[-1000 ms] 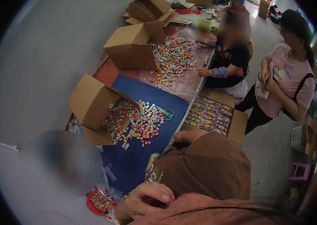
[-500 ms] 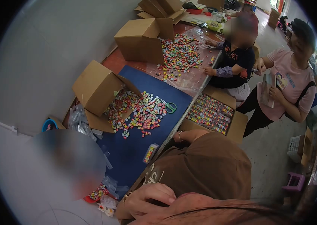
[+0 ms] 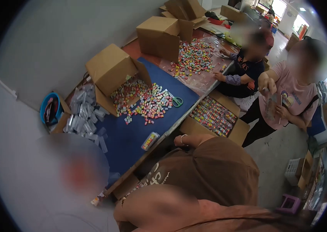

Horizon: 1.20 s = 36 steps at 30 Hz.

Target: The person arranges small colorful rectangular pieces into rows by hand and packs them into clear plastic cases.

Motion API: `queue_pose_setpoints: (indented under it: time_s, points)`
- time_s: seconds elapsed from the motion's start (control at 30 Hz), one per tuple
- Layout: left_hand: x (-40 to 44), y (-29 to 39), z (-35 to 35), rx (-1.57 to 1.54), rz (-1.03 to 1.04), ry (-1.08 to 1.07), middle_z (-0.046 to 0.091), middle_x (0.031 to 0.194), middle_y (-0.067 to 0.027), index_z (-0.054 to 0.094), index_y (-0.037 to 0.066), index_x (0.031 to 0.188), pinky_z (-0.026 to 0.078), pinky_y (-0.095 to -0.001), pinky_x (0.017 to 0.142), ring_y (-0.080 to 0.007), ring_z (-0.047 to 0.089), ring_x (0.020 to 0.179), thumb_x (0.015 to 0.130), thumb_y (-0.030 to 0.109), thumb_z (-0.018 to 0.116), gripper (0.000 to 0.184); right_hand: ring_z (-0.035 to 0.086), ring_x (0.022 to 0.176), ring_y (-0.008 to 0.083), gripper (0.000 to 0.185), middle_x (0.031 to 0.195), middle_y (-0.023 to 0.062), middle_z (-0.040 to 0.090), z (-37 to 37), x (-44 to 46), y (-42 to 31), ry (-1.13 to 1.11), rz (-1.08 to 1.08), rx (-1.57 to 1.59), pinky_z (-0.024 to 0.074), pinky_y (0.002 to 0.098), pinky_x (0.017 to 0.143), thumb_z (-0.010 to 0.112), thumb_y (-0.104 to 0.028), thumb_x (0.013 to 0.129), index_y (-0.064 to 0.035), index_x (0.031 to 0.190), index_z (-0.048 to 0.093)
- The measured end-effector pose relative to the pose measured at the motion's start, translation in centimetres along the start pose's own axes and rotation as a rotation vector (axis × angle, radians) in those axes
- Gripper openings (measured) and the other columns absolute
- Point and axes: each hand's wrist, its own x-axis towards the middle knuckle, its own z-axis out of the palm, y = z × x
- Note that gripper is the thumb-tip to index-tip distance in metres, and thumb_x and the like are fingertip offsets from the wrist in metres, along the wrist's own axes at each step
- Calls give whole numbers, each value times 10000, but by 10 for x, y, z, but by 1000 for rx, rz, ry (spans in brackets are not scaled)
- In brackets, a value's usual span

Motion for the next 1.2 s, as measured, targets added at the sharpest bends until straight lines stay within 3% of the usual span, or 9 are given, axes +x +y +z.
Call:
queue_pose_setpoints:
  time_s: [0.1, 0.37, 0.43, 0.53, 0.63, 0.77, 0.83, 0.9, 1.2]
  points:
    - [0, 7, 2, 42, 42, -35, 606, 1073, -230, 653, -92, 957, 541, -425, 721, -370, 647, 866, 888, 185, 629, 286, 667, 951, 365, 258, 982, 171, 706, 8, -12, -17, 248, 37, 145, 519, 447, 866, 599, -244, 791, -83, 931, 744]
    - [-27, 31, 38, 80, 66, 5, 623, 1070, -216, 662, -96, 959, 540, -419, 703, -355, 657, 846, 895, 199, 633, 303, 669, 939, 350, 271, 980, 148, 709, 30, -11, -41, 205, 60, 106, 525, 444, 848, 625, -282, 790, -103, 956, 742]
    - [-44, 34, 53, 86, 97, 222, 621, 894, -218, 611, -57, 779, 547, -457, 615, -342, 605, 780, 923, 193, 604, 288, 670, 943, 342, 259, 978, 139, 711, 35, -10, -46, 214, 58, 104, 527, 439, 848, 637, -282, 789, -111, 954, 743]
    - [-52, 38, 50, 136, 173, 163, 638, 1050, -203, 676, -92, 970, 536, -415, 727, -328, 661, 855, 897, 218, 645, 320, 671, 951, 327, 238, 976, 121, 715, 38, -8, -55, 229, 72, 116, 528, 427, 854, 658, -279, 790, -130, 954, 745]
    - [-87, 42, 27, 444, 28, 254, 648, 1026, -197, 691, -76, 956, 530, -380, 753, -297, 654, 877, 905, 231, 647, 314, 672, 951, 316, 223, 975, 109, 717, 34, -10, -68, 249, 70, 128, 528, 418, 861, 665, -273, 794, -145, 958, 744]
    - [-194, -25, -4, 369, -289, 1325, 650, 1031, -112, 674, -9, 1034, 495, -315, 804, -213, 616, 882, 947, 247, 607, 278, 674, 944, 311, 215, 979, 107, 717, 28, -4, -82, 247, 69, 162, 528, 416, 863, 661, -266, 799, -158, 967, 739]
    - [-325, -75, 1, 390, -629, 1576, 650, 1047, -58, 655, 16, 1111, 478, -277, 829, -131, 606, 940, 988, 248, 560, 279, 675, 939, 315, 219, 978, 109, 716, 24, -7, -85, 269, 26, 169, 531, 419, 858, 656, -275, 802, -159, 969, 738]
    - [-380, -95, 60, 514, -986, 1561, 651, 1042, -70, 640, 26, 1113, 500, -299, 832, -165, 620, 955, 970, 232, 564, 262, 674, 935, 325, 233, 980, 114, 714, 28, -9, -88, 270, -6, 153, 533, 425, 852, 642, -291, 813, -157, 979, 735]
    - [-419, -120, 254, 112, -886, 2359, 649, 1054, -77, 630, 26, 1116, 505, -319, 838, -183, 624, 962, 960, 230, 566, 264, 654, 992, 360, 258, 1032, 154, 699, 22, 51, -56, -93, -165, -200, 520, 439, 887, 580, -274, 865, -123, 1017, 724]
